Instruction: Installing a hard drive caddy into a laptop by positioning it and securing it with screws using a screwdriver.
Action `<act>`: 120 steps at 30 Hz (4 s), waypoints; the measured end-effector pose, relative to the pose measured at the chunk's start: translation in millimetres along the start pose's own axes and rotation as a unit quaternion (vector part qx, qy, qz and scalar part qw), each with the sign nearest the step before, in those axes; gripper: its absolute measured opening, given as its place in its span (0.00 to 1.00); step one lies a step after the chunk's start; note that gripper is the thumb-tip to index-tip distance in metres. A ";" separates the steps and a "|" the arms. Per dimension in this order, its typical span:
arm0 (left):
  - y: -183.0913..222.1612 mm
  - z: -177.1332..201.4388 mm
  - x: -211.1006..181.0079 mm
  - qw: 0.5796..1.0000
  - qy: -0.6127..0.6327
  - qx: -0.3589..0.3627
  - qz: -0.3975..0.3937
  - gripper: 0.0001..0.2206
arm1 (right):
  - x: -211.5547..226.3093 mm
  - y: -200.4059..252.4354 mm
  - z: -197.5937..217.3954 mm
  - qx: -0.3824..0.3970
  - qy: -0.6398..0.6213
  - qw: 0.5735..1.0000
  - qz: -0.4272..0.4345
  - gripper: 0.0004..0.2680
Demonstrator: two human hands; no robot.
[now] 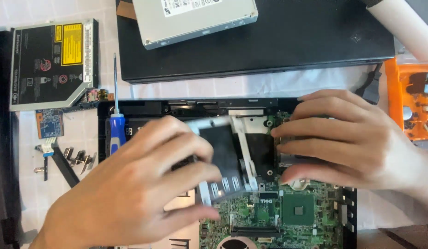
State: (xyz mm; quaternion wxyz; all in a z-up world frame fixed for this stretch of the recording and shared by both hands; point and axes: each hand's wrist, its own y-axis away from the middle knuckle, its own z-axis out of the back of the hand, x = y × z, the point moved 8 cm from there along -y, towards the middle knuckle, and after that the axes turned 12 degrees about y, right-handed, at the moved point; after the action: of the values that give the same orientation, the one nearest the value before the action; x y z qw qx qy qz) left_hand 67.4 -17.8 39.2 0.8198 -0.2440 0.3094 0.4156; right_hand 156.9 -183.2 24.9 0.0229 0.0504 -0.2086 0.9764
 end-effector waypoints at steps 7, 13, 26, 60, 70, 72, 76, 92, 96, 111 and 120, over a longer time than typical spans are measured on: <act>0.3 8.8 4.5 0.999 0.003 0.017 0.041 0.15 | 1.0 -0.4 -2.8 0.014 0.045 0.999 0.016 0.18; -0.2 16.4 4.2 0.988 0.132 0.026 0.077 0.12 | -8.5 -5.3 -18.5 0.066 0.057 0.996 -0.035 0.27; 3.2 -1.1 11.8 0.978 0.163 0.102 0.078 0.13 | 4.7 -9.5 -28.5 0.113 0.216 0.969 -0.045 0.37; 1.6 -14.0 10.6 0.983 0.121 0.129 0.058 0.14 | 18.8 3.6 0.3 0.029 0.155 0.987 -0.007 0.33; 3.3 -19.4 14.0 0.985 0.099 0.137 0.041 0.12 | 22.1 4.8 -8.9 0.055 0.176 0.983 0.003 0.31; 4.2 -20.2 14.1 0.985 0.097 0.139 0.036 0.13 | 24.6 3.8 -9.0 0.048 0.185 0.981 0.022 0.30; 4.3 -19.7 14.4 0.985 0.100 0.133 0.034 0.12 | 22.2 2.9 -13.3 0.069 0.175 0.982 0.004 0.30; -7.4 -23.2 8.3 0.996 -0.061 0.054 -0.036 0.15 | 7.3 7.9 -21.4 0.114 0.175 0.976 0.062 0.32; -14.4 -22.6 9.6 0.999 -0.037 0.002 -0.039 0.13 | 9.6 7.0 -16.5 0.095 0.178 0.977 0.064 0.30; -15.9 -22.8 6.1 0.997 -0.049 -0.012 -0.051 0.12 | 10.3 7.0 -12.4 0.073 0.152 0.985 0.034 0.31; -19.3 -26.4 0.8 0.996 -0.045 -0.010 -0.076 0.13 | 4.4 7.2 -5.3 0.059 0.078 0.995 0.028 0.23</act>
State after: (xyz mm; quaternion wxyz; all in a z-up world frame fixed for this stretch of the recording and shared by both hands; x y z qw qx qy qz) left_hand 75.8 -45.1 23.2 0.8597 -0.2557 0.2487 0.3657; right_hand 151.6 -187.5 17.6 0.0089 -0.0307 -0.1499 0.9882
